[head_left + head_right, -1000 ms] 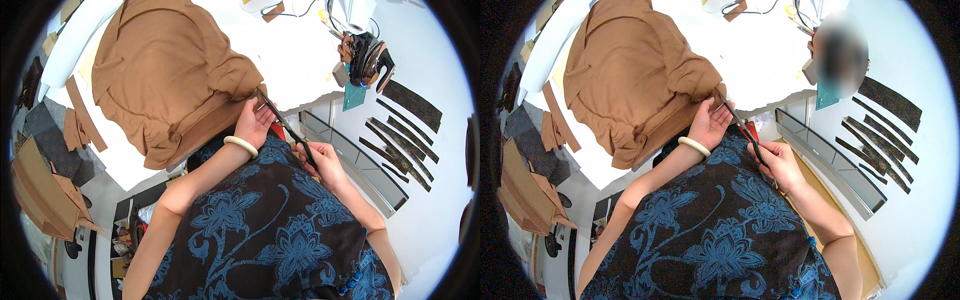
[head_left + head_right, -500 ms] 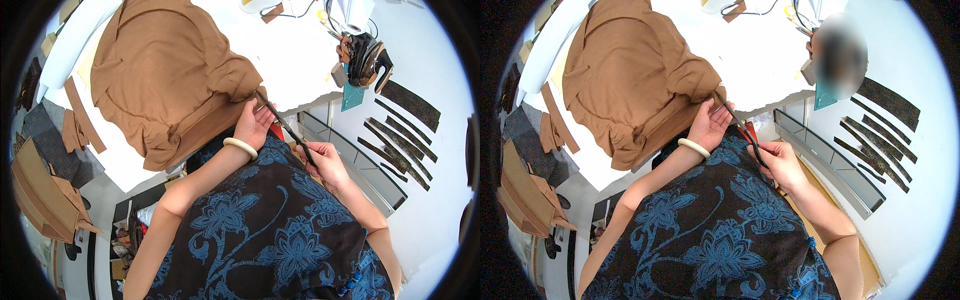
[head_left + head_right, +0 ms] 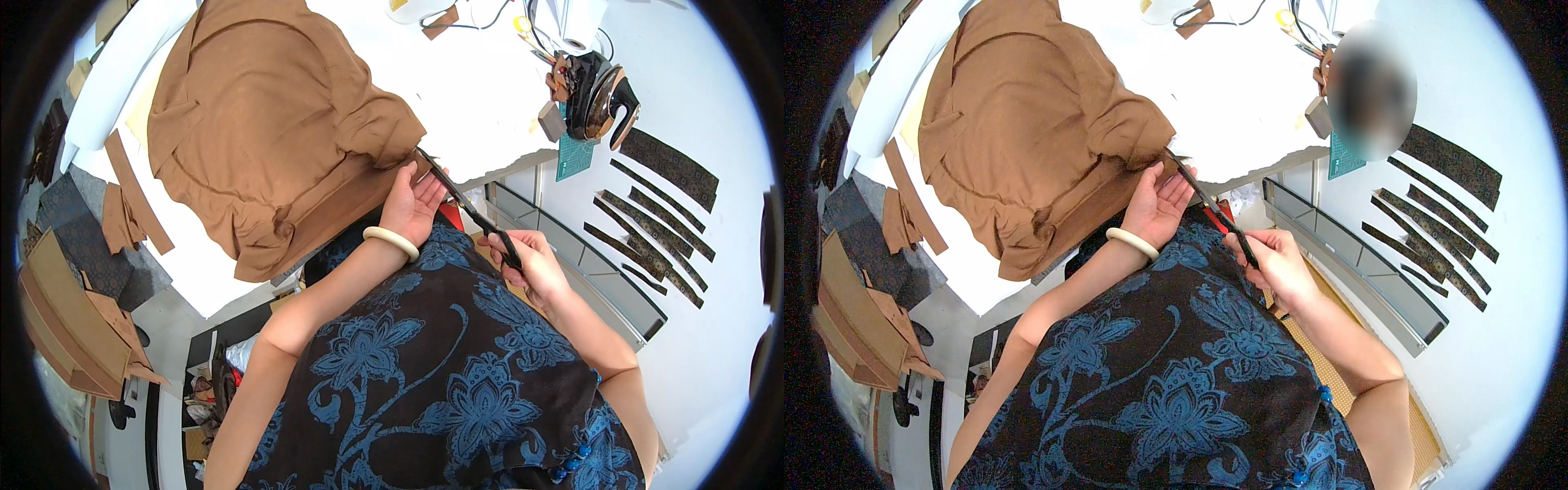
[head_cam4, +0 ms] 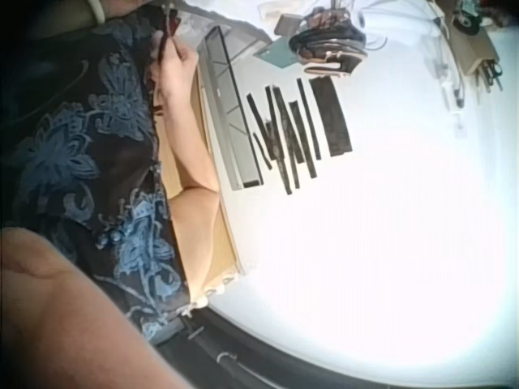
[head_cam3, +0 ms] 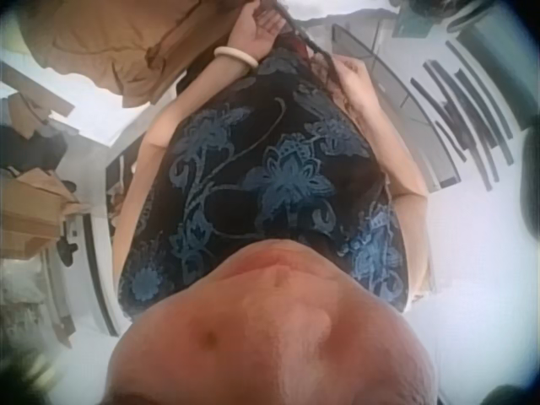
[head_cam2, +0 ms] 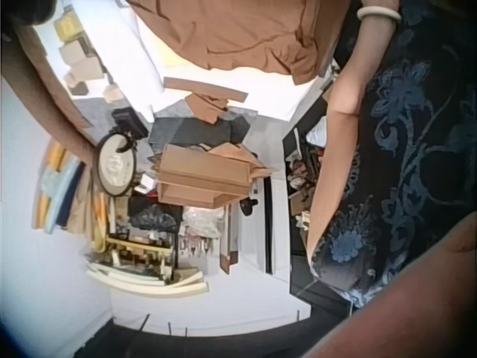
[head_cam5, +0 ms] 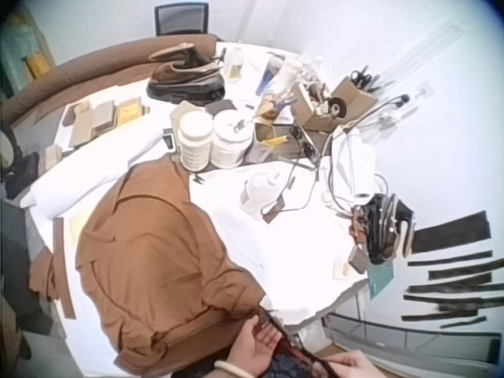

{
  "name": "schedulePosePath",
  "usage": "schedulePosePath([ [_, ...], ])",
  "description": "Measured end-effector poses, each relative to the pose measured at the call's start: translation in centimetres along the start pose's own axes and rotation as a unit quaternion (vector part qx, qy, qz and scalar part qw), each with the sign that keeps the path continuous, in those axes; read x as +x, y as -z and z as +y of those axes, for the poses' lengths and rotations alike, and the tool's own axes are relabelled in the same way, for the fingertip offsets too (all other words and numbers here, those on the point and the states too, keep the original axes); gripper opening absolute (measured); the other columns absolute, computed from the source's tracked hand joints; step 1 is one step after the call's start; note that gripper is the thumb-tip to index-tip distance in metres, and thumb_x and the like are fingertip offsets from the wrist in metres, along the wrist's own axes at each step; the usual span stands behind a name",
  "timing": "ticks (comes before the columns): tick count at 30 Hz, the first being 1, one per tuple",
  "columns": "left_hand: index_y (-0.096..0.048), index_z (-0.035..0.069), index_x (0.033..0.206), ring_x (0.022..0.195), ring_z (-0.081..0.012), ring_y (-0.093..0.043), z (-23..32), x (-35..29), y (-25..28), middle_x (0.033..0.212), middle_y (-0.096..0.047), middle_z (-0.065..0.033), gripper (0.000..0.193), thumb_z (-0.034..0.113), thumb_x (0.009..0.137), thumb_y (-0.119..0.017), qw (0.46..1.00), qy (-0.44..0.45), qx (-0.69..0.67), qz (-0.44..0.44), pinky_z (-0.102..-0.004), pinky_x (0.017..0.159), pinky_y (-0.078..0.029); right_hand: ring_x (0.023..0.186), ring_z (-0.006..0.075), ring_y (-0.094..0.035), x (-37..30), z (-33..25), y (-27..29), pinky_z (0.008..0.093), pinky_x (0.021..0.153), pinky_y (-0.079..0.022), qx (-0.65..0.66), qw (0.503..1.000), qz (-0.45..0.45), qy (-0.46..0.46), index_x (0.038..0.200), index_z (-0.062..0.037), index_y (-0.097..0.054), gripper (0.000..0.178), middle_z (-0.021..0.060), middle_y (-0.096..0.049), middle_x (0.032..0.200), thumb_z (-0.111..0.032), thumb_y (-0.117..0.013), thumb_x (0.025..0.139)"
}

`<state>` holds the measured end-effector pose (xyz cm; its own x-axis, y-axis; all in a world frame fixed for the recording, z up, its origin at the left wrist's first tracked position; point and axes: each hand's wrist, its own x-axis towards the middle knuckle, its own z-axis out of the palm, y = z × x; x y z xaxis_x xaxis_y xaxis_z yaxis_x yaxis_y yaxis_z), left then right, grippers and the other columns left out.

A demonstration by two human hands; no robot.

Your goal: The person uses a pair of scissors to cut a piece of brown fabric laid out on a white table. They carefully maneuver the scissors along the fabric's edge, trimming it into a specific shape while holding the material steady with their other hand.

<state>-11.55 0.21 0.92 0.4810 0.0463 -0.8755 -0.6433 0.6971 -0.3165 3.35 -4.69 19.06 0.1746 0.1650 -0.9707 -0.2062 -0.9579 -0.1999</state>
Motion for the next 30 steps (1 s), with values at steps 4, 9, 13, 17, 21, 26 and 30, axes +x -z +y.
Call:
schedulePosePath([
  [4,-0.062,0.0,0.122,0.12,-0.0256,-0.068,-0.2,-0.1,-0.1,0.123,-0.071,-0.0173,0.033,0.028,0.105,-0.058,1.0,-0.004,-0.009,0.003,-0.0337,0.098,-0.057,0.047,0.0026,-0.04,0.1,0.0,-0.1,0.0221,0.043,-0.024,0.0,1.0,0.003,0.005,0.102,-0.0006,-0.075,0.027,-0.0035,-0.059,0.071,-0.026,-0.069,0.1],
  [9,-0.062,0.0,0.122,0.12,-0.0257,-0.068,-0.2,-0.2,-0.1,0.123,-0.071,-0.018,0.032,0.028,0.106,-0.058,1.0,-0.011,0.001,-0.007,-0.0349,0.101,-0.057,0.048,0.0023,-0.041,0.1,-0.2,-0.1,0.0221,0.043,-0.024,-0.013,1.0,-0.006,0.014,0.099,-0.0013,-0.076,0.024,-0.0039,-0.059,0.07,-0.024,-0.072,0.099],
  [13,-0.061,0.0,0.122,0.12,-0.0263,-0.068,-0.3,-0.2,0.0,0.123,-0.071,-0.0184,0.032,0.028,0.106,-0.057,1.0,-0.019,0.003,-0.013,-0.0356,0.102,-0.056,0.049,0.0021,-0.042,0.1,-0.1,-0.3,0.022,0.043,-0.025,-0.002,1.0,-0.009,0.022,0.099,-0.0013,-0.077,0.02,-0.0045,-0.061,0.07,-0.02,-0.072,0.099],
  [17,-0.06,-0.001,0.122,0.12,-0.0272,-0.068,-0.3,-0.1,0.0,0.123,-0.071,-0.0186,0.033,0.028,0.106,-0.057,1.0,-0.016,-0.007,-0.006,-0.0364,0.102,-0.056,0.05,0.002,-0.044,0.2,0.7,-0.2,0.0217,0.044,-0.026,-0.014,0.999,-0.005,0.03,0.099,-0.0022,-0.077,0.018,-0.0047,-0.062,0.072,-0.02,-0.072,0.1],
  [21,-0.057,-0.004,0.124,0.123,-0.0292,-0.066,-0.3,-0.1,0.1,0.128,-0.067,-0.0217,0.04,0.032,0.105,-0.06,0.999,-0.036,0.019,-0.014,-0.0385,0.106,-0.054,0.049,0.0025,-0.045,0.3,1.2,-0.2,0.0213,0.044,-0.027,0.004,1.0,-0.003,0.019,0.098,-0.0034,-0.076,0.02,-0.0056,-0.062,0.073,-0.023,-0.073,0.099],
  [26,-0.05,-0.008,0.131,0.127,-0.0347,-0.06,0.3,-1.5,-0.2,0.134,-0.06,-0.0265,0.06,0.043,0.102,-0.063,0.996,0.041,0.079,-0.021,-0.0442,0.113,-0.049,0.057,0.0017,-0.048,1.2,3.8,0.9,0.021,0.05,-0.032,0.027,0.999,0.01,0.031,0.1,-0.0039,-0.075,0.03,-0.0066,-0.061,0.075,-0.033,-0.076,0.097],
  [30,-0.052,-0.007,0.132,0.12,-0.0339,-0.063,1.3,-5.9,-0.5,0.126,-0.064,-0.025,0.051,0.036,0.104,-0.059,0.955,0.068,0.283,-0.053,-0.0443,0.111,-0.05,0.072,0.0034,-0.054,4.3,7.5,2.1,0.0232,0.062,-0.041,-0.003,0.993,0.014,0.117,0.105,-0.002,-0.073,0.038,-0.0053,-0.063,0.08,-0.037,-0.079,0.094],
])
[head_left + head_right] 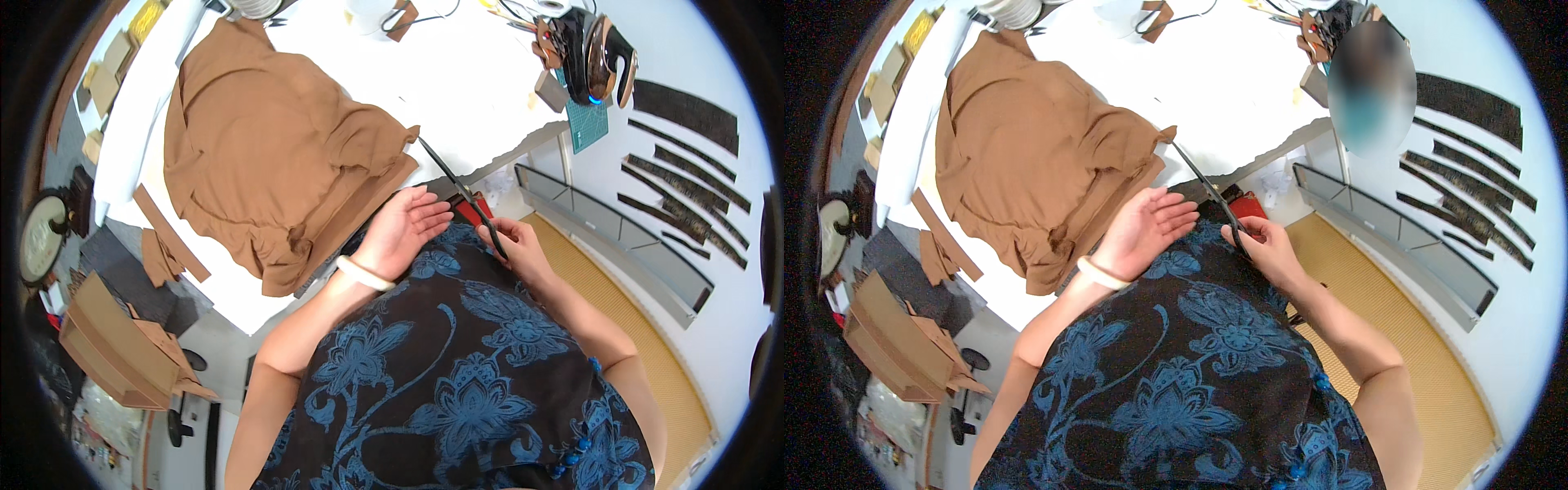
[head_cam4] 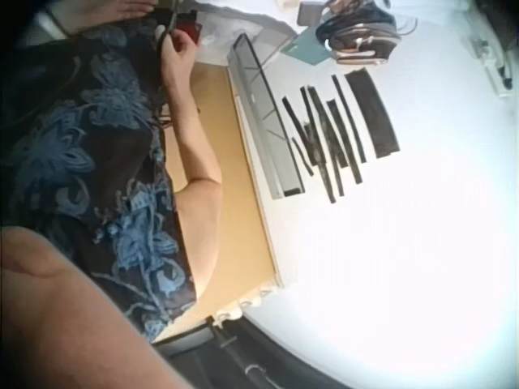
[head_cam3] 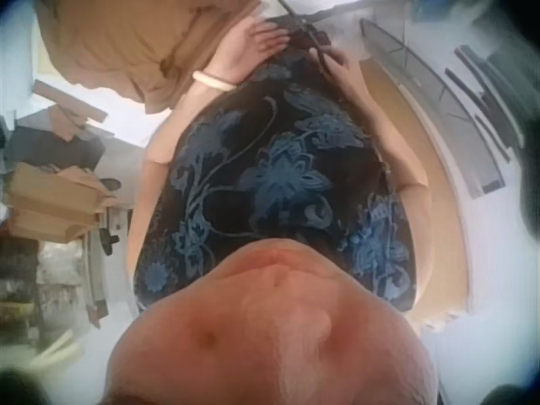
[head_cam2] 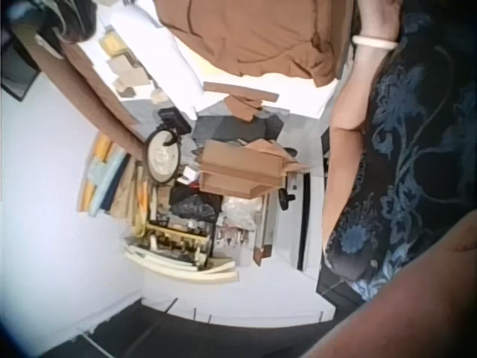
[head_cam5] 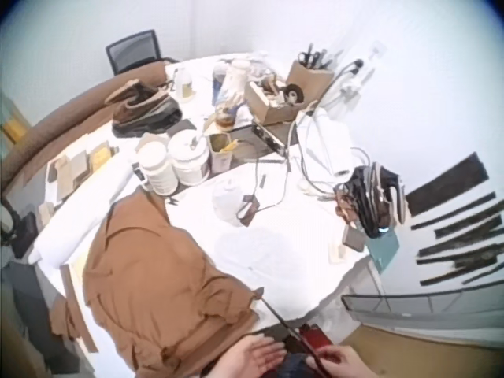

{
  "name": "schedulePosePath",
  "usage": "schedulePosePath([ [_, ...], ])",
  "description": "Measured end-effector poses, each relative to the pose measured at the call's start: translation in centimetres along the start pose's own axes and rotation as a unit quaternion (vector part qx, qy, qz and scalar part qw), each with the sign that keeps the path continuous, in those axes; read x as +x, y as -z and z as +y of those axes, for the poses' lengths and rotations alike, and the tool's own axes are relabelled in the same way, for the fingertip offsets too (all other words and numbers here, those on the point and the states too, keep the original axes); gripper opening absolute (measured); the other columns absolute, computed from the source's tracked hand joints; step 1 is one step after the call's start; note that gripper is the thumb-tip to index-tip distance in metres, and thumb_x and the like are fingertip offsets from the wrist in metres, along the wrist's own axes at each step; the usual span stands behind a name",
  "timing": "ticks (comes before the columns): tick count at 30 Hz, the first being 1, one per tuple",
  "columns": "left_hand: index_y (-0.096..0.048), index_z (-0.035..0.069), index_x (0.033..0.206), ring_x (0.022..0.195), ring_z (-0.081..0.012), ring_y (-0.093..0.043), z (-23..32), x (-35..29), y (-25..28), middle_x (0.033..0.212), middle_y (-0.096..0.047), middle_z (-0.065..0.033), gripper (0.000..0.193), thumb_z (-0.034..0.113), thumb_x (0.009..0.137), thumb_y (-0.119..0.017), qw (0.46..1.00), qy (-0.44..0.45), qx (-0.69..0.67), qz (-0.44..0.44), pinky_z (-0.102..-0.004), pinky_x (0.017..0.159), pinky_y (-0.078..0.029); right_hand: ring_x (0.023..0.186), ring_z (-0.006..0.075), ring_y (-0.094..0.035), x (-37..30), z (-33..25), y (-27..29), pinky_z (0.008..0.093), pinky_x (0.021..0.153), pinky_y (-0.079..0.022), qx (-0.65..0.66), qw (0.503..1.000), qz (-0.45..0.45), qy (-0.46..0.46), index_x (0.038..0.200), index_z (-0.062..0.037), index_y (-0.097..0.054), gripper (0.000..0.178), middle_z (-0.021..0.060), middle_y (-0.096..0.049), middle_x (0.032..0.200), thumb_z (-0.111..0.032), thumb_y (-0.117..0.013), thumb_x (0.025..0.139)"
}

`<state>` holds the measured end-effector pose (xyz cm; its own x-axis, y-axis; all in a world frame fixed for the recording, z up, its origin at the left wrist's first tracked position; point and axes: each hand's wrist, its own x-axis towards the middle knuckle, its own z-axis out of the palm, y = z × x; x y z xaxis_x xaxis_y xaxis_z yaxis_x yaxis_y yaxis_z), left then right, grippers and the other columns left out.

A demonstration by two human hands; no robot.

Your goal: The person uses a pair of scissors to cut a piece of brown fabric laid out on a white table. They carefully maneuver the scissors along the fabric's edge, trimming it into a specific shape while holding the material steady with their other hand.

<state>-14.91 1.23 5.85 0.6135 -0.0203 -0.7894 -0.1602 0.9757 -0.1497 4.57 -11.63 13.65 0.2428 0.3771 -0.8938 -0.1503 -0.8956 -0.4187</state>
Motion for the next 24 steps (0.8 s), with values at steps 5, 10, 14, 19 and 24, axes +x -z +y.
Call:
schedulePosePath([
  [5,-0.064,0.002,0.116,0.101,-0.0144,-0.065,8.7,0.6,-2.5,0.109,-0.07,-0.0062,0.017,0.001,0.1,-0.06,0.81,-0.38,0.446,-0.035,-0.0314,0.097,-0.053,0.072,0.0092,-0.057,3.1,5.3,1.4,0.0272,0.066,-0.046,-0.131,0.982,0.033,0.131,0.105,0.0016,-0.072,0.041,0.0006,-0.066,0.08,-0.034,-0.082,0.087],
  [10,-0.064,-0.001,0.126,0.1,-0.0177,-0.063,16.3,7.6,-2.3,0.116,-0.068,-0.0132,0.042,0.005,0.085,-0.063,0.486,-0.313,0.811,-0.094,-0.0317,0.088,-0.053,0.069,0.0048,-0.047,5.8,8.3,2.0,0.0235,0.063,-0.037,-0.081,0.981,-0.005,0.179,0.108,-0.0012,-0.071,0.036,-0.0063,-0.053,0.077,-0.026,-0.085,0.085],
  [14,-0.066,-0.003,0.123,0.09,-0.0179,-0.06,18.6,11.2,-1.9,0.111,-0.068,-0.0149,0.044,0.012,0.082,-0.061,0.388,-0.14,0.904,-0.115,-0.0298,0.082,-0.051,0.074,0.0051,-0.049,8.0,10.2,1.7,0.0245,0.064,-0.04,-0.017,0.972,-0.047,0.228,0.11,0.0019,-0.072,0.037,-0.0034,-0.054,0.084,-0.02,-0.086,0.084],
  [19,-0.069,-0.003,0.117,0.091,-0.0247,-0.062,19.2,11.4,-3.2,0.099,-0.069,-0.0127,0.041,0.016,0.082,-0.063,0.408,0.016,0.898,-0.162,-0.0336,0.089,-0.051,0.072,0.0136,-0.055,10.1,11.5,1.2,0.0299,0.062,-0.044,0.013,0.958,-0.068,0.28,0.106,0.0005,-0.07,0.041,0.0033,-0.056,0.082,-0.028,-0.087,0.081],
  [24,-0.068,-0.002,0.1,0.093,-0.0239,-0.06,18.9,10.2,-5.7,0.099,-0.066,-0.0095,0.022,0.008,0.081,-0.071,0.39,0.063,0.904,-0.164,-0.0352,0.086,-0.048,0.074,0.0153,-0.058,11.4,11.4,2.2,0.0308,0.064,-0.045,0.006,0.953,-0.099,0.285,0.11,0.0011,-0.07,0.044,0.0051,-0.057,0.086,-0.029,-0.086,0.082],
])
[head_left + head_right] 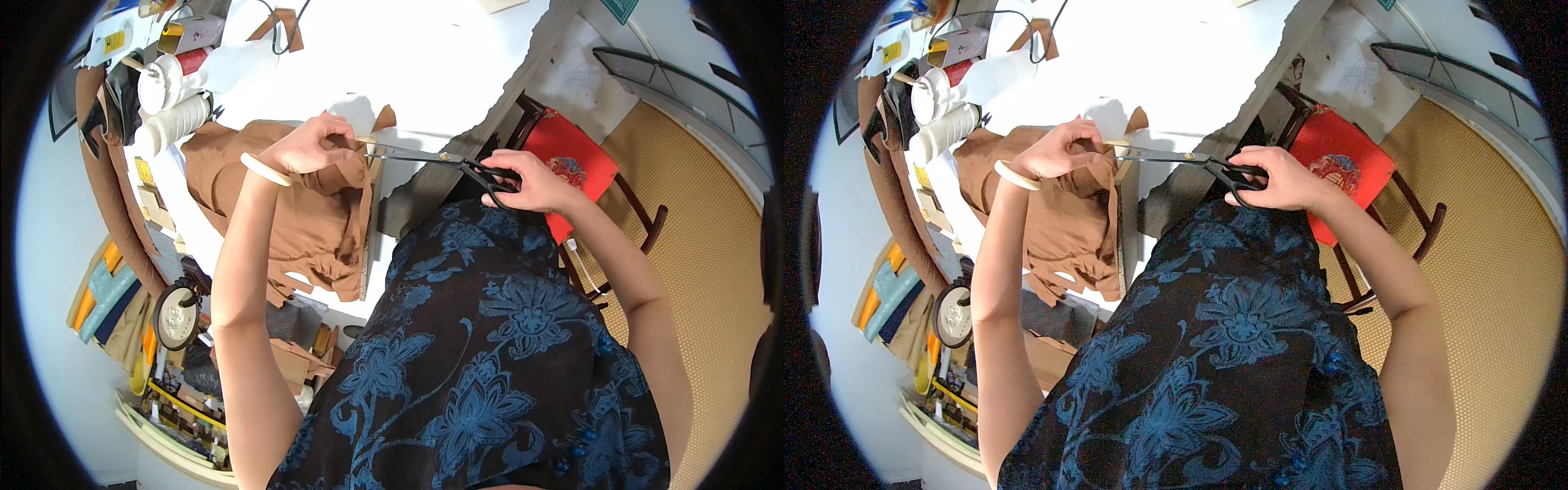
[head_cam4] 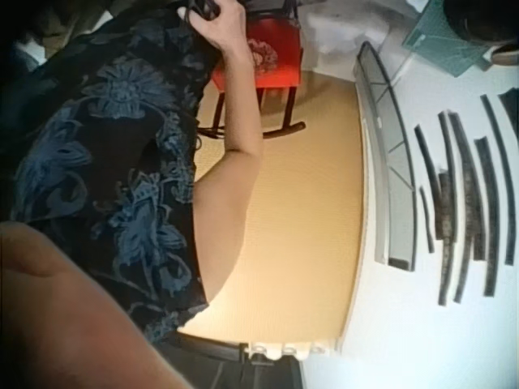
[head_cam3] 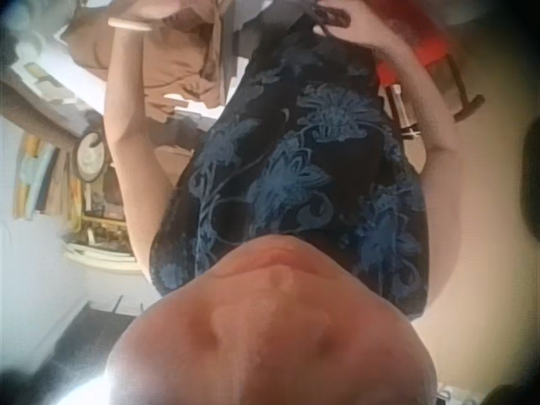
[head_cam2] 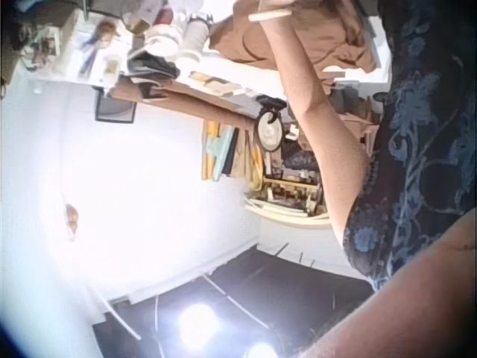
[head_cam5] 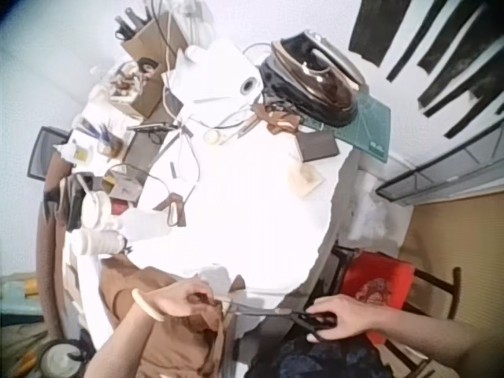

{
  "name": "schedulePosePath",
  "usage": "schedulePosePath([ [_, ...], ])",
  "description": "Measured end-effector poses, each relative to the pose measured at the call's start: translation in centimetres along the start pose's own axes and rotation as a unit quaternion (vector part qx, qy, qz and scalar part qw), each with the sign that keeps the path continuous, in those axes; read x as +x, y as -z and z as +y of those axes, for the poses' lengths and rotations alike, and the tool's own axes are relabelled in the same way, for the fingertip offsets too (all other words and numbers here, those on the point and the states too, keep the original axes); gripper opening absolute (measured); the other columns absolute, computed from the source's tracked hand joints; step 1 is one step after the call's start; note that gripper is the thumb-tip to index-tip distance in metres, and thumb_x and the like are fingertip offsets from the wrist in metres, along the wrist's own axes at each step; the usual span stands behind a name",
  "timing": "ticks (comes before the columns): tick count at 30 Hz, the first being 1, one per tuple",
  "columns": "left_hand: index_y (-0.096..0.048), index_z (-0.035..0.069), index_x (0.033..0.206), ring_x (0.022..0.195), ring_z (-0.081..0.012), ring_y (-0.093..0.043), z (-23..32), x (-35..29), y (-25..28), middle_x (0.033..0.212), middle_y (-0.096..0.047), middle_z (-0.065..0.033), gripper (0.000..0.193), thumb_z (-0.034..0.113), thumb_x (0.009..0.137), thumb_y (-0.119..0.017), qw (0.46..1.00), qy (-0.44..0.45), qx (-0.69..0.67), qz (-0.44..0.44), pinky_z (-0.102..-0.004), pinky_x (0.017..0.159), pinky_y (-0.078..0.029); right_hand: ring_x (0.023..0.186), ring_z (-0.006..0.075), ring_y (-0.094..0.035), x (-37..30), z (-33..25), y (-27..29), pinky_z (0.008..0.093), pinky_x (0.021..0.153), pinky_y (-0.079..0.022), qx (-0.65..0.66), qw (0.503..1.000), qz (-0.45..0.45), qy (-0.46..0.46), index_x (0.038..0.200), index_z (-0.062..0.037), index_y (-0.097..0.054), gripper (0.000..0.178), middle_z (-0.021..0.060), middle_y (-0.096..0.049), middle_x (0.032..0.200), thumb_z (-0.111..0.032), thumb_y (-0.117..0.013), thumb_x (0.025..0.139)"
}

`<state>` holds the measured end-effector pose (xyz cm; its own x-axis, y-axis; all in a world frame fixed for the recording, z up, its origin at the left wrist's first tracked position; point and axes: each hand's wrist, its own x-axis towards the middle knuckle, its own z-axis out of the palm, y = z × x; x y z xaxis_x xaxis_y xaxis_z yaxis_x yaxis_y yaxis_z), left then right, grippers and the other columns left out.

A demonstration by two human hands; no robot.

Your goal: The person uses a pair of scissors to cut a piece of brown fabric laid out on a white table. They carefully maneuver the scissors along the fabric's edge, trimming it into a specific shape while holding the material steady with their other hand.

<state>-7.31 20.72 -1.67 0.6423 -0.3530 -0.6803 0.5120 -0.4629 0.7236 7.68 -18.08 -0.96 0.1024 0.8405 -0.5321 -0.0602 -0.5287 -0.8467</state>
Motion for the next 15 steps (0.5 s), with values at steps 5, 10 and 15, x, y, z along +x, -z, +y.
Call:
schedulePosePath([
  [5,-0.066,0.0,0.098,0.084,-0.0179,-0.055,0.0,-0.6,-0.7,0.087,-0.064,-0.0071,0.009,0.002,0.089,-0.07,0.997,0.008,-0.078,0.022,-0.0317,0.08,-0.047,0.071,0.0167,-0.057,1.2,0.6,0.5,0.0322,0.062,-0.045,-0.021,0.999,-0.012,0.022,0.11,0.0017,-0.07,0.05,0.0062,-0.056,0.082,-0.035,-0.086,0.081],
  [10,-0.066,-0.001,0.1,0.077,-0.0137,-0.052,-0.3,-0.4,-1.5,0.08,-0.062,-0.0048,0.007,-0.002,0.093,-0.066,0.995,-0.013,-0.084,0.056,-0.0301,0.075,-0.047,0.069,0.0174,-0.055,2.7,0.4,0.6,0.0331,0.06,-0.042,-0.039,0.998,-0.028,0.049,0.109,0.0002,-0.072,0.05,0.0058,-0.054,0.079,-0.037,-0.086,0.079],
  [15,-0.064,0.0,0.102,0.081,-0.0118,-0.05,-1.2,-0.4,-1.7,0.084,-0.06,-0.0018,0.007,-0.003,0.095,-0.066,0.996,0.001,-0.067,0.051,-0.0288,0.076,-0.046,0.072,0.018,-0.057,4.4,0.3,0.3,0.0337,0.062,-0.045,-0.044,0.996,-0.036,0.076,0.108,0.0023,-0.072,0.048,0.0073,-0.057,0.081,-0.033,-0.086,0.079],
])
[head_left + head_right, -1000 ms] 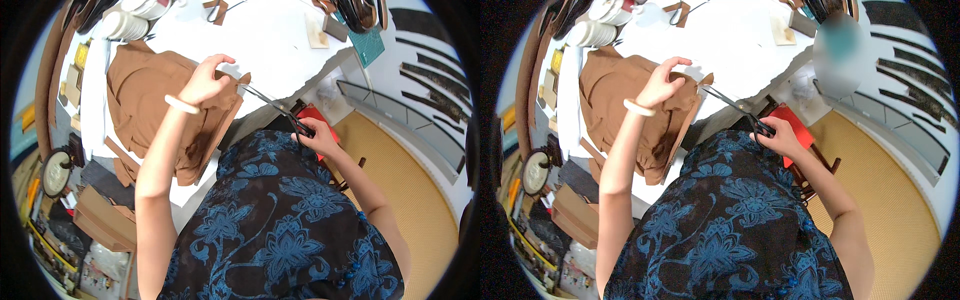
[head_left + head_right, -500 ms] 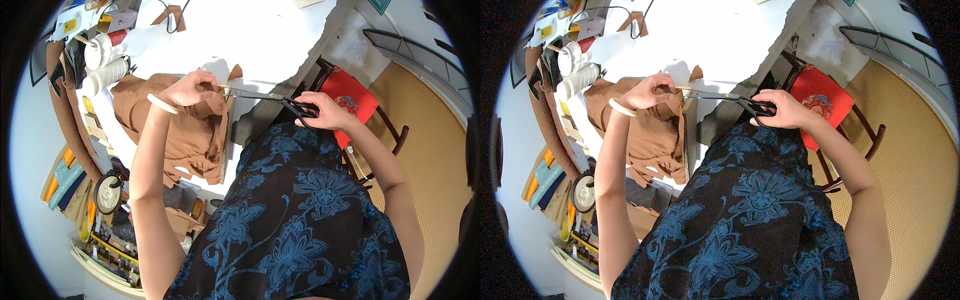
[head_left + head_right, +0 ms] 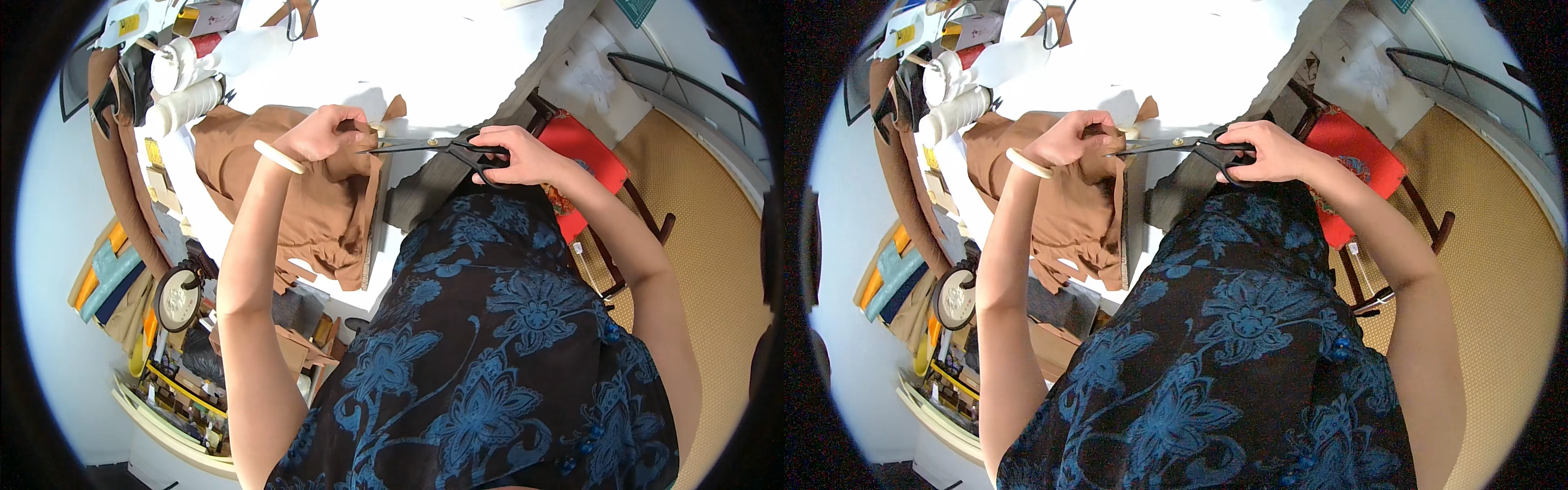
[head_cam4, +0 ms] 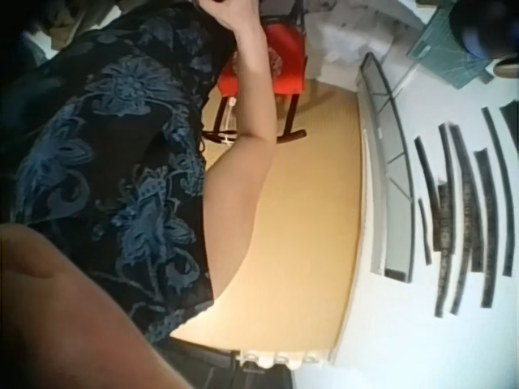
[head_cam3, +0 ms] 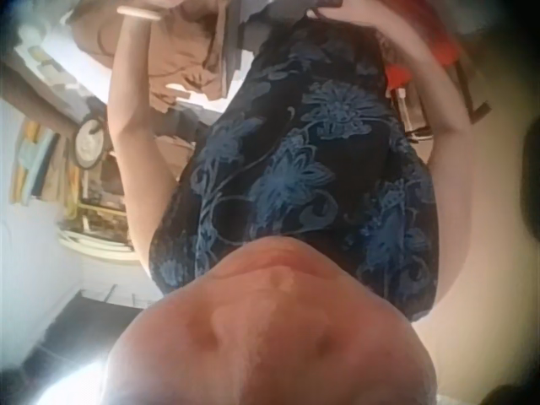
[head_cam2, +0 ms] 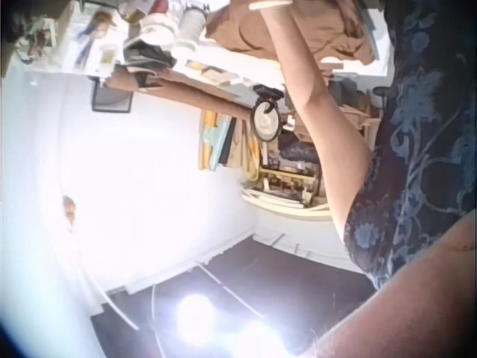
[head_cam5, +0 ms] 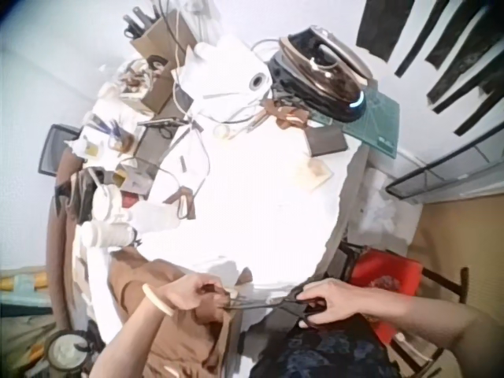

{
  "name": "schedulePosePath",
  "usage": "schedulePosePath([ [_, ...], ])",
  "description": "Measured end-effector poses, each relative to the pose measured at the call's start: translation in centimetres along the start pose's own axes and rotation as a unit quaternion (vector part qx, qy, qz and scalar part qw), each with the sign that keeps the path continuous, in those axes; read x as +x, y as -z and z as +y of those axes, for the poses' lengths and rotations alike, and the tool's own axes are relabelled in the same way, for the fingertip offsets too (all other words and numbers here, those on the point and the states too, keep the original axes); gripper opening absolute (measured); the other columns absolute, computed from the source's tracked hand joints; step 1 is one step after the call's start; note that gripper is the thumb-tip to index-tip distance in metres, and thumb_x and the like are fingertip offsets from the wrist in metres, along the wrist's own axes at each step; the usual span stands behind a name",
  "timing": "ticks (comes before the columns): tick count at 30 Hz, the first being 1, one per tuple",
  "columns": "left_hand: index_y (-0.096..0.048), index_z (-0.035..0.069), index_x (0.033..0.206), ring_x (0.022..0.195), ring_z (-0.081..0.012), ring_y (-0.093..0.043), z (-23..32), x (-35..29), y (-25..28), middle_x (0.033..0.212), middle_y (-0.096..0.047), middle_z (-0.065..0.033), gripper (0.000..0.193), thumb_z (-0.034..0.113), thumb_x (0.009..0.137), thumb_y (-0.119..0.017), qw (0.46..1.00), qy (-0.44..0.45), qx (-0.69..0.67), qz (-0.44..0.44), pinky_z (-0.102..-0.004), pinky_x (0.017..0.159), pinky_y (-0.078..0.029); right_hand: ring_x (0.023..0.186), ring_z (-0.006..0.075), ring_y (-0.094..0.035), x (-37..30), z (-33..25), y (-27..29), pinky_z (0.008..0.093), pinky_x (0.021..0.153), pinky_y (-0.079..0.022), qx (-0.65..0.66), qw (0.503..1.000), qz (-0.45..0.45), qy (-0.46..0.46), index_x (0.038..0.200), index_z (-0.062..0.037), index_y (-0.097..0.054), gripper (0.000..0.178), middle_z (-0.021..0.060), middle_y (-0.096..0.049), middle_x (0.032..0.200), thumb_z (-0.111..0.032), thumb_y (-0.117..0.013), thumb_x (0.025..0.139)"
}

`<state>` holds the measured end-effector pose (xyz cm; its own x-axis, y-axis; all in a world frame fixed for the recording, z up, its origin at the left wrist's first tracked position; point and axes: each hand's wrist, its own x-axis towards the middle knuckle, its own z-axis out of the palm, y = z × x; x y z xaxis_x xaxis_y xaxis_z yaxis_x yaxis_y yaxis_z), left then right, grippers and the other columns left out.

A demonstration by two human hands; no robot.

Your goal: The person uses a pair of scissors to cut a piece of brown fabric laid out on a white table. They carefully maneuver the scissors along the fabric's edge, trimming it into a specific shape while holding the material steady with their other hand.

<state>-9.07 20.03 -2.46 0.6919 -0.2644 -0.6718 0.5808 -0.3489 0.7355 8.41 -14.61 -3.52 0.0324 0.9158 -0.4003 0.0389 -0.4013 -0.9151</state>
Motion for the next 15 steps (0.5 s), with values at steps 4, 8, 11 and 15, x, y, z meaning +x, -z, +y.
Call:
schedulePosePath([
  [4,-0.063,0.0,0.101,0.082,-0.011,-0.048,-0.1,0.1,0.1,0.085,-0.059,-0.001,0.008,-0.004,0.095,-0.066,1.0,-0.017,0.021,-0.007,-0.0282,0.075,-0.045,0.075,0.0217,-0.06,1.0,-0.1,-0.2,0.0354,0.065,-0.048,-0.032,0.999,0.002,0.028,0.111,0.0031,-0.071,0.051,0.0106,-0.062,0.087,-0.032,-0.086,0.078],
  [8,-0.063,-0.001,0.1,0.081,-0.0115,-0.048,0.0,0.0,0.1,0.084,-0.058,-0.0016,0.009,-0.004,0.094,-0.068,0.998,-0.045,0.035,0.003,-0.0291,0.075,-0.046,0.077,0.0246,-0.063,1.7,0.3,-0.9,0.0367,0.069,-0.052,-0.076,0.996,0.019,0.05,0.115,0.0034,-0.07,0.054,0.0122,-0.065,0.093,-0.031,-0.087,0.077],
  [11,-0.063,-0.001,0.1,0.081,-0.0117,-0.048,0.0,-0.3,0.0,0.083,-0.058,-0.0023,0.009,-0.004,0.094,-0.068,0.998,-0.052,0.041,0.014,-0.0297,0.076,-0.047,0.077,0.0224,-0.059,1.8,-0.2,-1.4,0.0337,0.069,-0.05,-0.101,0.99,0.048,0.081,0.118,0.002,-0.069,0.05,0.0095,-0.062,0.09,-0.017,-0.087,0.076],
  [15,-0.063,-0.001,0.099,0.081,-0.0115,-0.049,-0.3,-0.4,-0.1,0.082,-0.058,-0.0026,0.008,-0.004,0.094,-0.068,0.997,-0.054,0.052,0.018,-0.0299,0.077,-0.047,0.081,0.026,-0.065,1.5,0.1,-1.0,0.0356,0.073,-0.054,-0.138,0.983,0.059,0.11,0.119,0.0022,-0.069,0.052,0.0119,-0.067,0.098,-0.02,-0.087,0.076],
])
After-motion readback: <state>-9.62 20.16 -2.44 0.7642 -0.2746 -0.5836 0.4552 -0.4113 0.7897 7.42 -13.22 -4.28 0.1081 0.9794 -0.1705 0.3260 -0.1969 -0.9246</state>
